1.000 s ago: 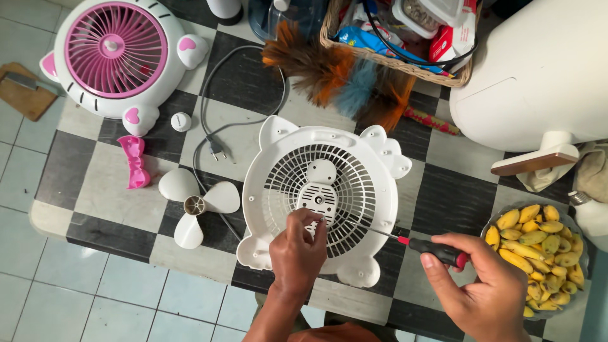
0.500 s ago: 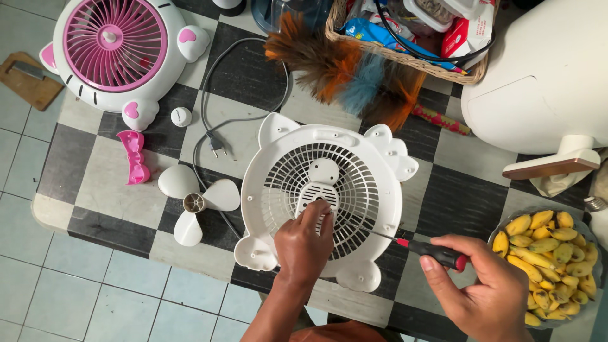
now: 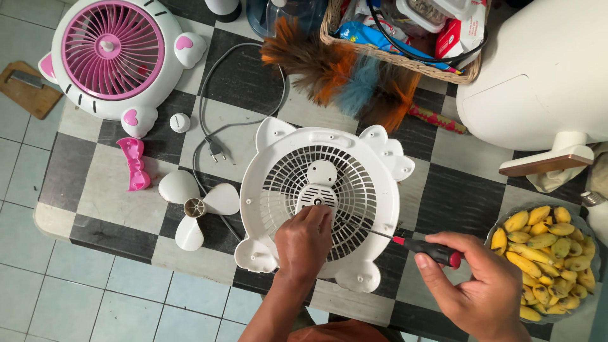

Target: The person uses a screwdriver to fasten screws into the central hub of a white cat-shaped fan cage. They then place the fan blade onto the hub and secure it by hand. The person briefly handles a second pink fan before returning to the white fan.

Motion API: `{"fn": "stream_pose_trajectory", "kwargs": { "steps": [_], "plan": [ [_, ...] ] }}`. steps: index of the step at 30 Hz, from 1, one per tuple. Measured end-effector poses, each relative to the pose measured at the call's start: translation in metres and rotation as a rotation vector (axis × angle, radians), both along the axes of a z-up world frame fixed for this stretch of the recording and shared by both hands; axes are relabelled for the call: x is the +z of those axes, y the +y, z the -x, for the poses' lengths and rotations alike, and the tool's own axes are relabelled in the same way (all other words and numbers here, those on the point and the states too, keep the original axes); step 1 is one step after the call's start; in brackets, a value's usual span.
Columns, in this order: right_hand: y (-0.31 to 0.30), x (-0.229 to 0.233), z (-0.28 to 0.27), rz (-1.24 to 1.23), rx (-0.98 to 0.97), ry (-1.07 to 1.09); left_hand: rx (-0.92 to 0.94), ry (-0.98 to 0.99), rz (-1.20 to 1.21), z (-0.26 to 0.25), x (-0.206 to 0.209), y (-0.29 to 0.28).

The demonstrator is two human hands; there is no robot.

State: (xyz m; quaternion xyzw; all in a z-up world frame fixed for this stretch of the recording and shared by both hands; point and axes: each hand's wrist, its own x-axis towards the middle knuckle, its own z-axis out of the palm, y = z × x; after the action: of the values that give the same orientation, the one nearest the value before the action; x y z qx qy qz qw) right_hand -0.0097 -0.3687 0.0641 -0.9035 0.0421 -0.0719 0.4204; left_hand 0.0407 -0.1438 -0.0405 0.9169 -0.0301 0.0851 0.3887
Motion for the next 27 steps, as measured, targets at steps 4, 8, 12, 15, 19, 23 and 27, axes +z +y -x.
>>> {"fn": "stream_pose_trajectory", "kwargs": {
  "steps": [4,8,12,15,19,23,27],
  "plan": [
    [0.003,0.003,-0.002,0.025,0.002,-0.012,-0.009,0.037,-0.009,0.001,0.000,0.001],
    [0.007,0.006,-0.004,0.032,0.003,-0.016,-0.001,0.099,0.020,0.001,0.002,0.004],
    [0.010,0.009,-0.004,0.033,-0.001,-0.020,0.012,0.089,-0.015,0.000,0.003,0.005],
    [0.013,0.013,-0.004,0.035,0.003,-0.025,0.009,0.067,-0.022,0.002,0.002,0.006],
    [0.017,0.017,-0.005,0.047,0.010,-0.038,-0.007,0.062,-0.043,0.002,-0.002,0.004],
    [0.022,0.020,-0.006,0.068,0.006,-0.042,0.009,0.064,-0.026,0.002,-0.005,0.003],
    [0.026,0.024,-0.007,0.111,0.022,-0.070,0.003,0.061,-0.018,0.002,-0.007,0.003]
  ]
}}
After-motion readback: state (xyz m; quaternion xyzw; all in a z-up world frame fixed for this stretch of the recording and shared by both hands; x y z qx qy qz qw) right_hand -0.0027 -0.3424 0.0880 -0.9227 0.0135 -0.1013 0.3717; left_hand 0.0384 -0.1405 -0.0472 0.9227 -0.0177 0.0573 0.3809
